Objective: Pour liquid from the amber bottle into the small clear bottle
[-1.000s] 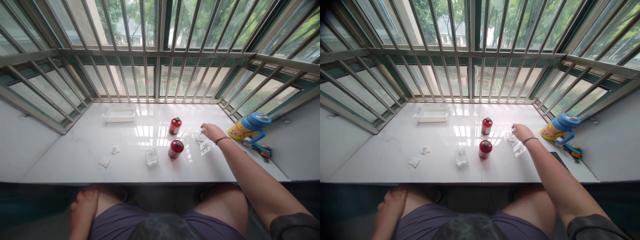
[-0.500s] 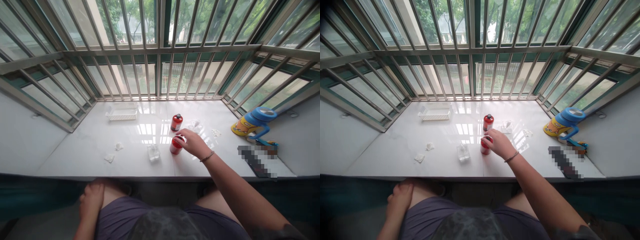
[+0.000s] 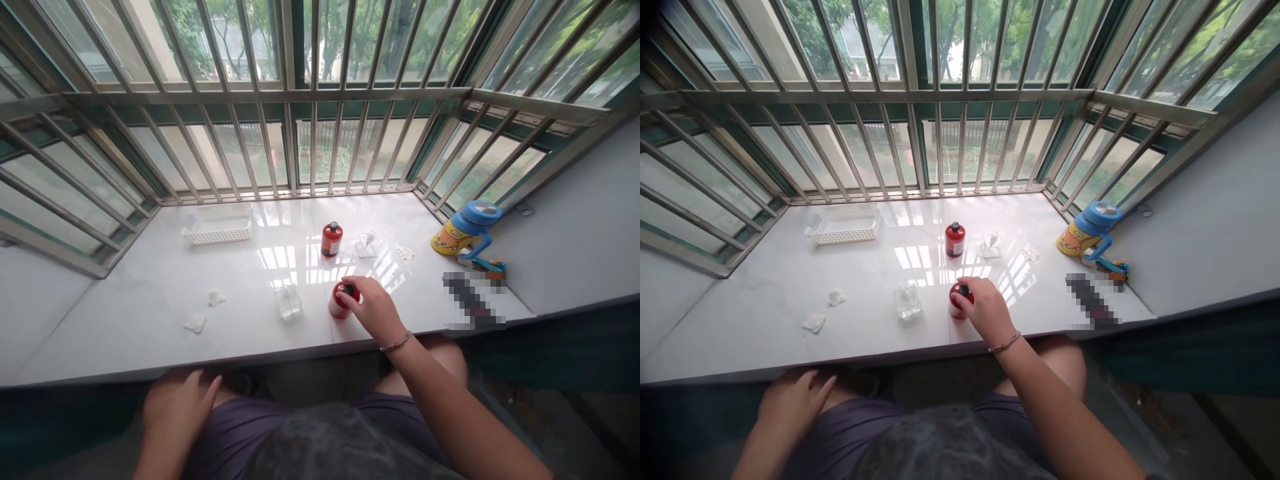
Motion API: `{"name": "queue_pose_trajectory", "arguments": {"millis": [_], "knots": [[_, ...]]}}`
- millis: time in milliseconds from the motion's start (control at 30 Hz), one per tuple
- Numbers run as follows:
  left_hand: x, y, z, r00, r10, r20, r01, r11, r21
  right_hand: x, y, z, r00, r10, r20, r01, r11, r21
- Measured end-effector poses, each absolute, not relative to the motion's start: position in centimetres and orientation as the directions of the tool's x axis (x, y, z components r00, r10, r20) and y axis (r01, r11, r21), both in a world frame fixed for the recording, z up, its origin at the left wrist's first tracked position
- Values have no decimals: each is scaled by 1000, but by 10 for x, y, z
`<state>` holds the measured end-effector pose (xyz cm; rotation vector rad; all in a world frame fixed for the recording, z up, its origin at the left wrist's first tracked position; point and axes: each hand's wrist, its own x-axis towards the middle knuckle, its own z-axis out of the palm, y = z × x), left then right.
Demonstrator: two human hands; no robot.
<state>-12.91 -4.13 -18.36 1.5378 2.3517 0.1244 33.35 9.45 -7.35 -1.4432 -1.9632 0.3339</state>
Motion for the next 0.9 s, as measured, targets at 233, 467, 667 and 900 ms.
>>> {"name": "queue_pose_trajectory", "arguments": {"millis": [233,467,667,900], "knots": [[20,38,-103,-22,969,246,786,-136,603,328,89,-80,-65,924,376,718,306,-626],[70,113,-120,-58,987,148,688,-67,722,328,84,-73,-75,934,349,709,296,-640],[52,117,-121,-12,998,63,646,-40,762,330,76,-73,-94,941,324,706,293,-644],[41,77,-104,33,824,565,646,-450,617,329,75,-72,-90,939,331,706,294,-644]]}}
